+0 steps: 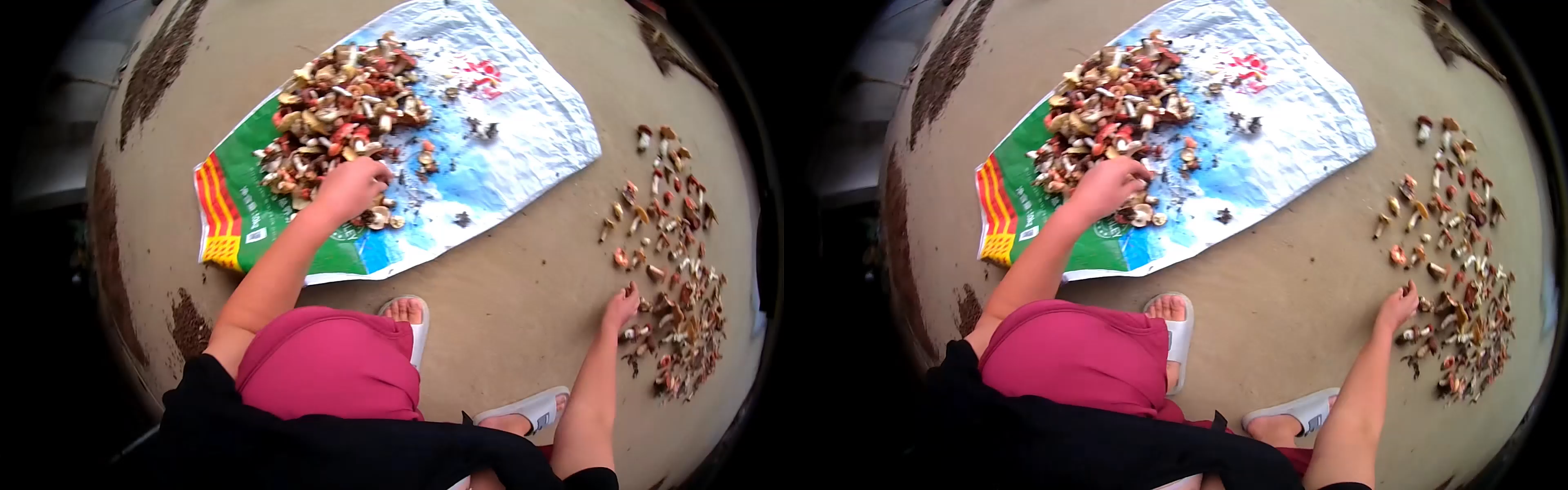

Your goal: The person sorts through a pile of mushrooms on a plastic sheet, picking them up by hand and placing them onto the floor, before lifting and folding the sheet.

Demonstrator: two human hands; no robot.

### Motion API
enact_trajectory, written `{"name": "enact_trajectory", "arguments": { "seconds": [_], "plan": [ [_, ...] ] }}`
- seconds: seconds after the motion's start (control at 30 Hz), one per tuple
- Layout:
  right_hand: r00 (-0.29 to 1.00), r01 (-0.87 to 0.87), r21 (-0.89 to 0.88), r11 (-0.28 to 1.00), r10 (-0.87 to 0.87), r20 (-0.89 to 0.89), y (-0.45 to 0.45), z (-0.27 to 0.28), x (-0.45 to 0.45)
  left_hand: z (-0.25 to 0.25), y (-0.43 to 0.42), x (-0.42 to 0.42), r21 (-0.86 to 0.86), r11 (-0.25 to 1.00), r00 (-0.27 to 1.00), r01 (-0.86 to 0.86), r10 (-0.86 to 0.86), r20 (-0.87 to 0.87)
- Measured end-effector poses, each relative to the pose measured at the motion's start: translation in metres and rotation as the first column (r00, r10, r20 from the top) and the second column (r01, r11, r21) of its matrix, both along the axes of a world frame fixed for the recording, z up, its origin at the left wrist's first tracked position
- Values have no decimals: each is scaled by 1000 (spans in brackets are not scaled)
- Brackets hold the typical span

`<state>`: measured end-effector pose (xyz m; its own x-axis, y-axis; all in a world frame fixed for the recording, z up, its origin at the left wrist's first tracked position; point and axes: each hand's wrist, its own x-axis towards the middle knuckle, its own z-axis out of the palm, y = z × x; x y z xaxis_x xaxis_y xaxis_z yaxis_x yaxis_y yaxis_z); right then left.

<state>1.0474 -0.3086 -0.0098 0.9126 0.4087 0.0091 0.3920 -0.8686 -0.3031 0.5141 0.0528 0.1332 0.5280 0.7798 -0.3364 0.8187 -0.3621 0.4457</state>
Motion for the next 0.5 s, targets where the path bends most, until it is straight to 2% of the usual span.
{"name": "enact_trajectory", "arguments": {
  "seconds": [0.03, 0.07, 0.1, 0.17, 0.2, 0.23, 0.27, 0.3, 0.37, 0.4, 0.43, 0.5],
  "plan": [
    [1000, -11, 3, 1000, 11, -5, 3, 1, -13, 9, -2, 4, -88, 995, 995, 48, -55, -79],
    [994, -23, -78, 997, 31, 102, 7, 1, -23, -4, -5, -5, -100, 987, 988, 125, -133, -78],
    [976, -27, -157, 987, 60, 208, 11, 1, -31, 7, -13, 0, -118, 977, 959, 175, -196, -205],
    [965, -64, -126, 990, 93, 245, 33, -2, -50, -6, -29, -11, 110, 914, 889, 390, -343, -302],
    [925, -257, -5, 966, 248, 287, 46, 7, -65, -11, -35, -10, 110, 914, 890, 391, -345, -299],
    [855, -444, 105, 890, 386, 347, 60, 18, -85, -15, -40, -8, 186, 889, 867, 419, -330, -374],
    [818, -546, 154, 824, 484, 312, 75, 31, -113, -17, -43, -5, 259, 856, 841, 449, -306, -446],
    [766, -636, 206, 744, 577, 282, 90, 45, -145, -17, -43, -5, 258, 855, 842, 449, -308, -444],
    [746, -653, 280, 704, 662, 77, 117, 67, -207, -15, -43, -7, 216, 874, 821, 436, -288, -493],
    [692, -677, 352, 647, 722, 5, 128, 85, -232, -11, -41, -6, 206, 884, 819, 419, -270, -506],
    [627, -688, 426, 588, 777, -60, 138, 98, -254, 1, -40, -3, 183, 905, 840, 384, -261, -475],
    [444, -559, 606, 566, 822, -357, 150, 98, -284, 14, -35, 2, 84, 989, 983, 123, -111, -143]
  ]
}}
